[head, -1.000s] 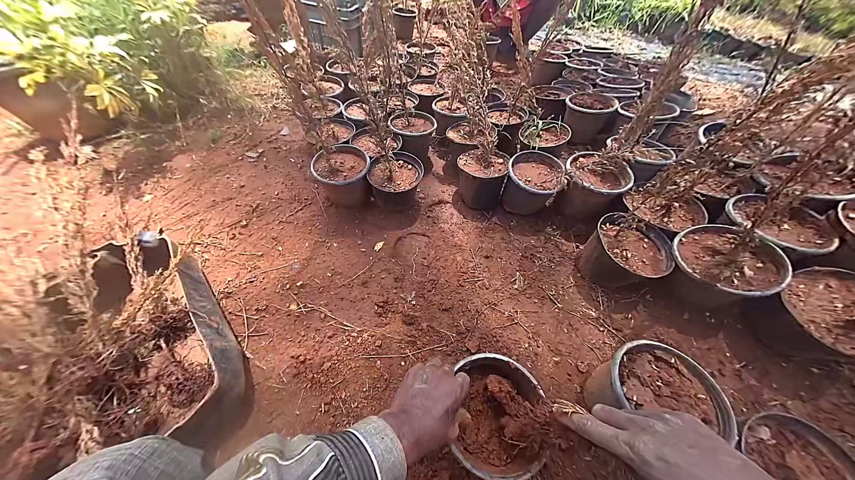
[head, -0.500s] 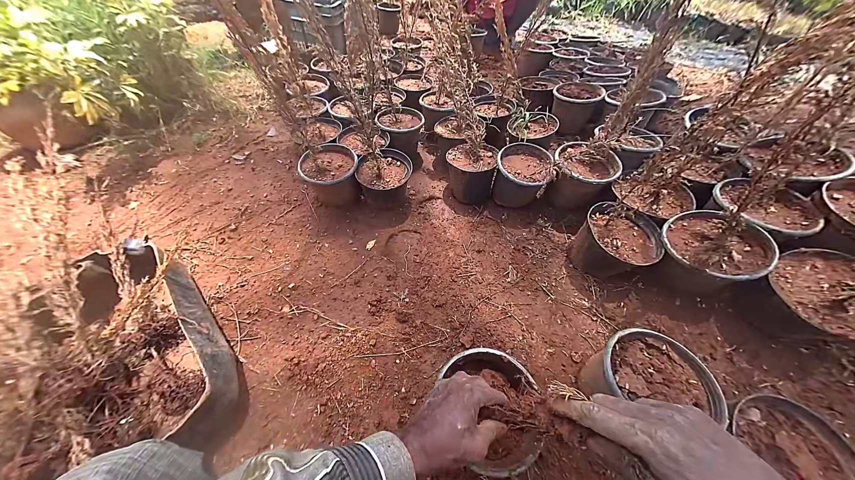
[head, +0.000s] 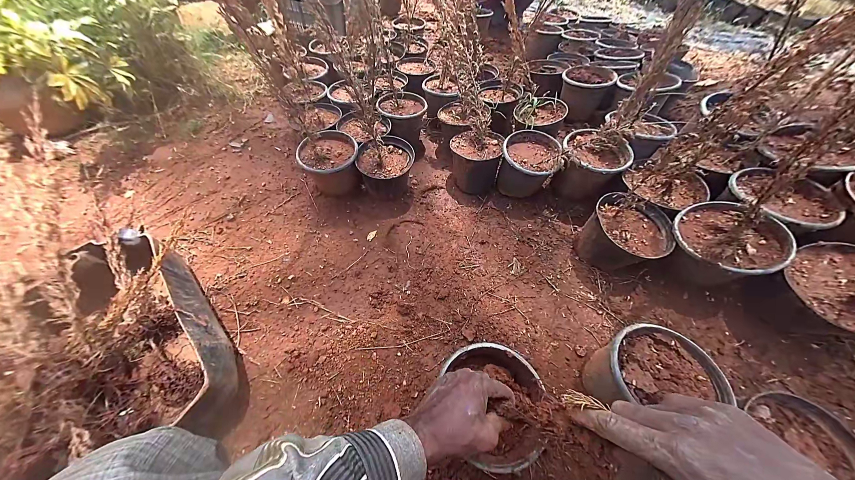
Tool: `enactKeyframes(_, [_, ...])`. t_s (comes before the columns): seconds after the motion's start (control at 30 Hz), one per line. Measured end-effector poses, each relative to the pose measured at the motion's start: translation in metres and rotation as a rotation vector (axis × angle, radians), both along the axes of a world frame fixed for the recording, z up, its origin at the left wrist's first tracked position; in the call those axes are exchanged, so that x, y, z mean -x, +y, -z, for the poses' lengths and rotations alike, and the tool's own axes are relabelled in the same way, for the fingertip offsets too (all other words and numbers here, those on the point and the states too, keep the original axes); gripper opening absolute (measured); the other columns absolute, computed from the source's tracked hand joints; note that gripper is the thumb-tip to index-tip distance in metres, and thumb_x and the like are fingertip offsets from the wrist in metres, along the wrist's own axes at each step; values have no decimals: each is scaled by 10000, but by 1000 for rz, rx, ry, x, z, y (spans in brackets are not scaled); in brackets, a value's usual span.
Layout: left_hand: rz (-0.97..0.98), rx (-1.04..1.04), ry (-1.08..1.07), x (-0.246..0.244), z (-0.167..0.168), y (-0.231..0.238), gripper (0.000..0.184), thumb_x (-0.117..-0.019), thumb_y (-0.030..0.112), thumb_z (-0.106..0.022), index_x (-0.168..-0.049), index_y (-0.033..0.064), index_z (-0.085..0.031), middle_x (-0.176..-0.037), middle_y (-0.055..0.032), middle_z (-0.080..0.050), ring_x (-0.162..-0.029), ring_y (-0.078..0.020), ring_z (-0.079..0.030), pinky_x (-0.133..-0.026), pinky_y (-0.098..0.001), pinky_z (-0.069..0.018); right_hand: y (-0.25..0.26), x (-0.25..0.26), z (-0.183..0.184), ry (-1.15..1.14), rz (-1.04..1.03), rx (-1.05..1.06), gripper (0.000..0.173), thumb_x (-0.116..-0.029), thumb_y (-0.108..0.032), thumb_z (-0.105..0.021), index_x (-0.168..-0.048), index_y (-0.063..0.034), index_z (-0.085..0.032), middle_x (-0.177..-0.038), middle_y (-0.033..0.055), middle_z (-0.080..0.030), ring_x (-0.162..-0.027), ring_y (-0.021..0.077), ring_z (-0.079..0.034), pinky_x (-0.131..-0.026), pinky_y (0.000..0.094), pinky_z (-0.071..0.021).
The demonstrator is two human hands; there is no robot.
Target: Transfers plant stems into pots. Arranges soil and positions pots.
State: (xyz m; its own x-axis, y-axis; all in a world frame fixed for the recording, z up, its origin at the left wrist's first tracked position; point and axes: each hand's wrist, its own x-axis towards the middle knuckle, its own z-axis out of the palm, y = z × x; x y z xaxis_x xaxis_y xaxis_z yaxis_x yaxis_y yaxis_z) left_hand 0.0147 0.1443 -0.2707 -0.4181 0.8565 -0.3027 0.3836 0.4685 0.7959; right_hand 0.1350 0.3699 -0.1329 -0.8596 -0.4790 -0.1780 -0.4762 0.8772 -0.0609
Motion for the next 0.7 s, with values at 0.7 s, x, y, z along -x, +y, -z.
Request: enactKeyframes(0.7, [-80, 102, -61, 8, 12, -1, 316, -918, 164, -611, -1217, 118, -702, -1173, -133, -715, -1141, -292, -672, -971, -562, -529, 9, -5, -21, 41, 16, -1, 392, -951, -203, -574, -1324, -239, -688, -927, 65, -741, -712, 282, -715, -563, 475, -556])
